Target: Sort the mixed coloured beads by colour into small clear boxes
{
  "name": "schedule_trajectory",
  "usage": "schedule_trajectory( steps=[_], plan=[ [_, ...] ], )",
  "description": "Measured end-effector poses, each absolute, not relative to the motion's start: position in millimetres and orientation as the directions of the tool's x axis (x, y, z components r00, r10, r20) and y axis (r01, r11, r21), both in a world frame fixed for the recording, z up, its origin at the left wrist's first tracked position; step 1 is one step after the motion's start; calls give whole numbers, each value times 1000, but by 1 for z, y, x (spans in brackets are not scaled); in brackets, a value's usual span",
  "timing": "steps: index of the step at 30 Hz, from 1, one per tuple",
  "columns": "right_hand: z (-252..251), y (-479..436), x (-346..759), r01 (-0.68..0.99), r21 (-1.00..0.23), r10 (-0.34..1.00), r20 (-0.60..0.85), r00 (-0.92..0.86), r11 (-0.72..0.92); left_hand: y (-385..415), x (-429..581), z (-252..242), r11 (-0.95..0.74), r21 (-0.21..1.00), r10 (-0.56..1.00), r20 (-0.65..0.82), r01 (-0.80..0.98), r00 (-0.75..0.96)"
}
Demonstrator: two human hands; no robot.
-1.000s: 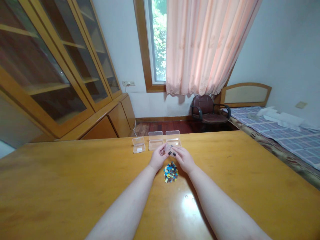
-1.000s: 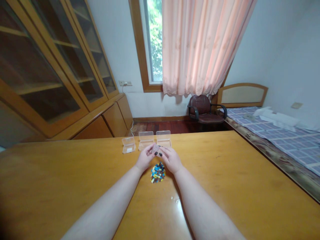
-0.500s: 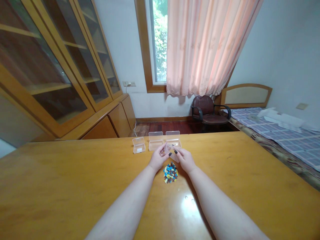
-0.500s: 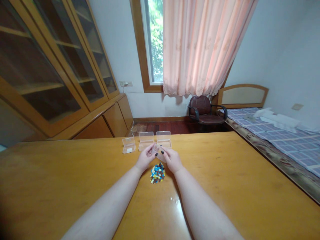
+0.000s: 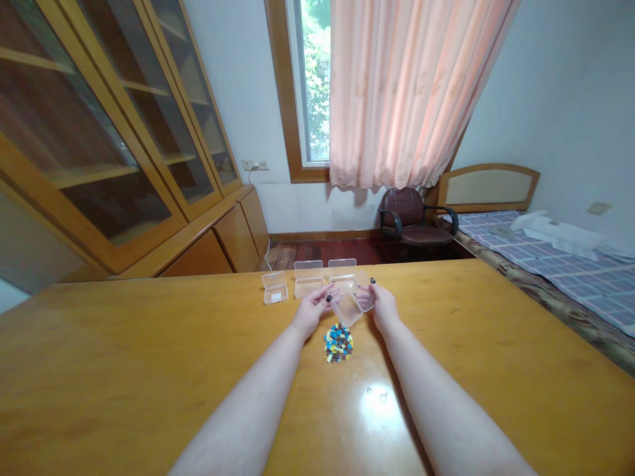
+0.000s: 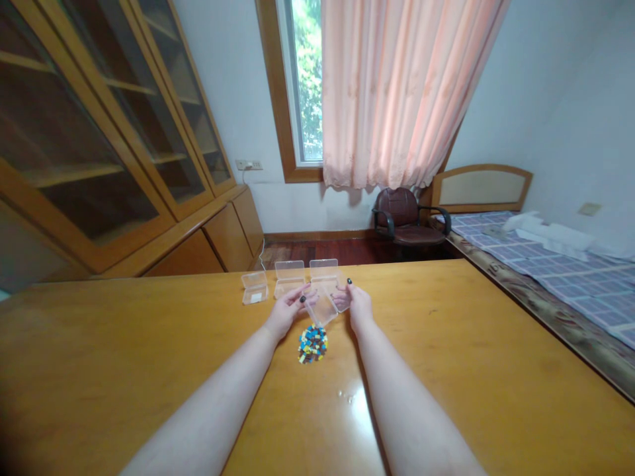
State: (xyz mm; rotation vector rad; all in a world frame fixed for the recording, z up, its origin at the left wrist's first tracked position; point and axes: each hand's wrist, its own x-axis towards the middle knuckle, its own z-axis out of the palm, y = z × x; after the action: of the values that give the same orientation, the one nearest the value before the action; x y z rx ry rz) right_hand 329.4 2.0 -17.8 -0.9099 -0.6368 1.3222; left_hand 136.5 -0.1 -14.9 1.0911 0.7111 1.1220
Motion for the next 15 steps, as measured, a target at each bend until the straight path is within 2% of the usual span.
schedule_trajectory(
  steps=[4, 7, 11, 15],
  plan=[
    [-20, 6, 332, -627, -764, 968, -241, 62, -150, -1, 137, -14, 49, 941, 938, 72, -334, 339],
    [-20, 6, 334, -619, -767, 963, -262, 62, -169, -2, 138, -15, -20, 951, 926, 134, -309, 354],
    [-20, 6, 334, -553, -832, 968, -171, 182, -44, -2, 138, -17, -163, 967, 906, 225, -194, 358],
    [-18, 4, 335, -455, -883, 946, -41, 321, 117, -3, 136, -18, -299, 954, 885, 268, 25, 380]
  ],
)
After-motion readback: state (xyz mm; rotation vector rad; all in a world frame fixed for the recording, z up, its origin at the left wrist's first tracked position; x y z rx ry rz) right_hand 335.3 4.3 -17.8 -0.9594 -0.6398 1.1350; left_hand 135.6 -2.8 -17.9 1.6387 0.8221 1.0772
